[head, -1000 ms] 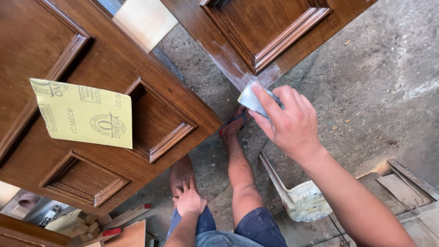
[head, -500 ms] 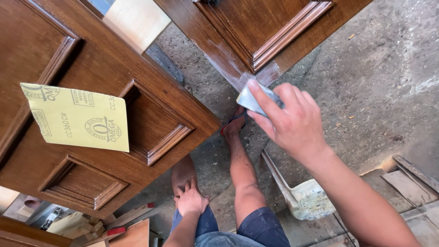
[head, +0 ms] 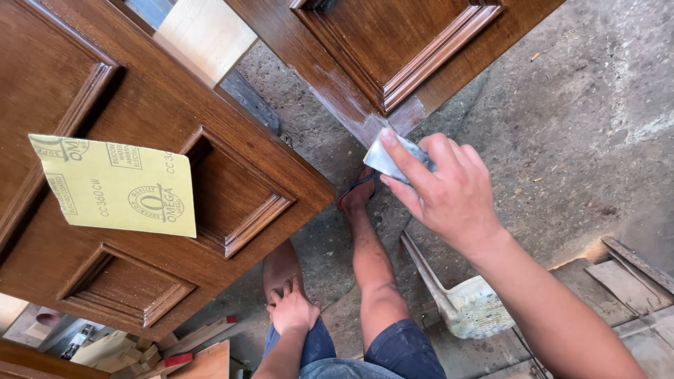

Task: Sanding the surface and edges of wooden door panels using sandpaper to prepare them for finishing.

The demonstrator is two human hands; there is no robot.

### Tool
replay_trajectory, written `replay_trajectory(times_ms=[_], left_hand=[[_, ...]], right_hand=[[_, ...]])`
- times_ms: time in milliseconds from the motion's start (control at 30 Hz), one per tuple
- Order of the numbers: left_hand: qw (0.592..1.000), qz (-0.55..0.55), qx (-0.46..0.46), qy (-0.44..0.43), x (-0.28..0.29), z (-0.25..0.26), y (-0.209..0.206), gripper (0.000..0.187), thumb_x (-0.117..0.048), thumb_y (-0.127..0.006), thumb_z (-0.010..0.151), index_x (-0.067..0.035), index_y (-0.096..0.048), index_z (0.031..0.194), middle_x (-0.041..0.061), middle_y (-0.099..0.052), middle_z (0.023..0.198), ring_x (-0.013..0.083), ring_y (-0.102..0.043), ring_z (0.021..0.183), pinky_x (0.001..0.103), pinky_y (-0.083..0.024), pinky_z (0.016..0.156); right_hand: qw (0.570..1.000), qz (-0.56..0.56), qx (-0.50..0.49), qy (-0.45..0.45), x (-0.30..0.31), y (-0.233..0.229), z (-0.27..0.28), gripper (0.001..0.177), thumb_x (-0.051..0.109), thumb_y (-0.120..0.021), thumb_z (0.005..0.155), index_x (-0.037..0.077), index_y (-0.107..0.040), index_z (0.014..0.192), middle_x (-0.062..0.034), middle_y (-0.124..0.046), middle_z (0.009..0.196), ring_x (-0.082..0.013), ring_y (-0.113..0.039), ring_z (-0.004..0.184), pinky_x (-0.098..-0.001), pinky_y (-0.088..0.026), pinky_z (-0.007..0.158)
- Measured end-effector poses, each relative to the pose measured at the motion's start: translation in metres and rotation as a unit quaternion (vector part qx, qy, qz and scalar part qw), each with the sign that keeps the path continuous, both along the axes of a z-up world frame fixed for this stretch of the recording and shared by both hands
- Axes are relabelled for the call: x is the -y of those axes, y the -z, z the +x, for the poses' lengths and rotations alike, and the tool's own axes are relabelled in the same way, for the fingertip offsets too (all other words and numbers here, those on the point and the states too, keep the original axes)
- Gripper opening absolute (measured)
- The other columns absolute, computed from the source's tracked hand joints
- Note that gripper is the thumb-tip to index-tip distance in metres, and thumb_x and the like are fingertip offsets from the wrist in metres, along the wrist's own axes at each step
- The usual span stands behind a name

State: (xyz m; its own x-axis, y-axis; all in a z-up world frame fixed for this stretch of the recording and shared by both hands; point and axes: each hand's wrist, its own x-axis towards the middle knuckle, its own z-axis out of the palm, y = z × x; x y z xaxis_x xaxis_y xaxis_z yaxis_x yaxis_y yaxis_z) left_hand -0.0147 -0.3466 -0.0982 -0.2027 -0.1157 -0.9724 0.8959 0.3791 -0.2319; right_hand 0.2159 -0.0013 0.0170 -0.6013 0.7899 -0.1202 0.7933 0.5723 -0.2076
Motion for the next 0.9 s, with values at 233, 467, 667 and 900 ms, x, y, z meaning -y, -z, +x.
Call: replay_trajectory(times_ms=[233, 467, 667, 900], left_hand=[[1.0, -0.002, 0.001, 0.018, 0.002, 0.003, 0.0, 0.099, -0.061, -0.065, 0.088, -0.023, -0.015, 0.164, 0.003, -0.033, 0.163, 0.0449, -0.026, 0.149, 0.063, -0.035, 0.112], [1.0, 0.004, -0.007, 0.026, 0.005, 0.001, 0.004, 0.096, -0.059, -0.064, 0.089, -0.024, -0.016, 0.165, 0.002, -0.033, 0.164, 0.0442, -0.024, 0.15, 0.063, -0.036, 0.112], [1.0, -0.003, -0.006, 0.025, 0.0, 0.003, 0.0, 0.094, -0.056, -0.064, 0.091, -0.022, -0.016, 0.164, 0.003, -0.031, 0.165, 0.0437, -0.024, 0.15, 0.062, -0.035, 0.114], [1.0, 0.01, -0.012, 0.025, 0.011, 0.003, 0.008, 0.092, -0.055, -0.062, 0.09, -0.022, -0.018, 0.164, 0.0, -0.032, 0.164, 0.0431, -0.024, 0.15, 0.062, -0.036, 0.113]], right_hand=[[1.0, -0.012, -0.001, 0.027, 0.014, 0.003, 0.003, 0.055, 0.05, -0.065, 0.107, 0.024, -0.054, 0.155, -0.0095, -0.054, 0.102, -0.027, -0.053, 0.076, -0.0407, -0.042, 0.062], [1.0, -0.002, -0.006, 0.024, 0.005, 0.004, -0.004, 0.055, 0.049, -0.065, 0.11, 0.025, -0.05, 0.157, -0.0081, -0.049, 0.098, -0.0253, -0.048, 0.071, -0.0388, -0.037, 0.06], [1.0, -0.006, -0.014, 0.023, 0.002, 0.003, -0.005, 0.052, 0.048, -0.065, 0.108, 0.024, -0.055, 0.153, -0.0078, -0.05, 0.098, -0.0267, -0.05, 0.074, -0.0403, -0.038, 0.062], [1.0, -0.005, -0.011, 0.024, 0.005, 0.003, -0.002, 0.053, 0.049, -0.063, 0.109, 0.026, -0.054, 0.155, -0.0082, -0.052, 0.1, -0.0266, -0.051, 0.076, -0.0406, -0.039, 0.064]])
